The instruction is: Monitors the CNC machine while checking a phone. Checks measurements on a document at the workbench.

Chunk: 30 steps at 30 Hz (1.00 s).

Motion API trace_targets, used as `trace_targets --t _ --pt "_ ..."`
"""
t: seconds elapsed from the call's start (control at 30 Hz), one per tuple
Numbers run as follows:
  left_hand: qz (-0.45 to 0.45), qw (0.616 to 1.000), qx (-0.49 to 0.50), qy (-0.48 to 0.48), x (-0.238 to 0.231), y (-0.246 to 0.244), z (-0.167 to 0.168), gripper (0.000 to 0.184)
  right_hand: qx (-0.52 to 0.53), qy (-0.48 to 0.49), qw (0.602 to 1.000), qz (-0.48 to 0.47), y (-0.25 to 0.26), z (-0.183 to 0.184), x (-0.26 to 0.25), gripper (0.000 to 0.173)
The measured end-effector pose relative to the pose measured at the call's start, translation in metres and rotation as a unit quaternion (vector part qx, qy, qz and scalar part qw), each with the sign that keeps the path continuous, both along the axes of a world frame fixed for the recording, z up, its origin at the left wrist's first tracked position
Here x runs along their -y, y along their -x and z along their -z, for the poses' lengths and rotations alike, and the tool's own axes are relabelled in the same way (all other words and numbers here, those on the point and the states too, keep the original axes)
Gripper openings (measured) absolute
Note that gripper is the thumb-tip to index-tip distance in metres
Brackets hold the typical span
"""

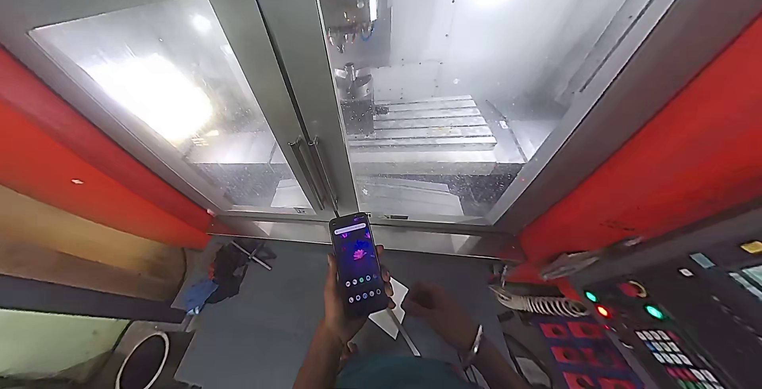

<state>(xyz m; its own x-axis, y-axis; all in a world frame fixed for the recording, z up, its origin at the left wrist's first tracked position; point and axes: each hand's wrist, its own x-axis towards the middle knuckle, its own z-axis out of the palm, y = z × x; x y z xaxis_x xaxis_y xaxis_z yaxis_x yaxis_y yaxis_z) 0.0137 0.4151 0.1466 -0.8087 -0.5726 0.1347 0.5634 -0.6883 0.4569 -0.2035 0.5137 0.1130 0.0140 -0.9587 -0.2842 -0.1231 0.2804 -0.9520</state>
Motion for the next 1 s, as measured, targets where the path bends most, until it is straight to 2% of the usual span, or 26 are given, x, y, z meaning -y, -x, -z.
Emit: trace_targets --t 0.2,0.4,1.0 --pt "-0.005 1.0 0.003 -0.004 0.002 -0.001 0.002 0.096 0.013 0.009 0.999 -0.033 -0.002 -0.004 0.0 0.024" --pt "-0.008 1.0 0.004 -0.008 0.003 -0.004 0.004 0.097 0.036 -0.01 0.999 -0.019 -0.003 0.002 0.002 0.03" --pt "-0.007 1.0 -0.009 -0.017 0.008 -0.002 0.005 0.094 0.061 -0.016 0.998 -0.007 -0.003 0.006 0.003 0.029"
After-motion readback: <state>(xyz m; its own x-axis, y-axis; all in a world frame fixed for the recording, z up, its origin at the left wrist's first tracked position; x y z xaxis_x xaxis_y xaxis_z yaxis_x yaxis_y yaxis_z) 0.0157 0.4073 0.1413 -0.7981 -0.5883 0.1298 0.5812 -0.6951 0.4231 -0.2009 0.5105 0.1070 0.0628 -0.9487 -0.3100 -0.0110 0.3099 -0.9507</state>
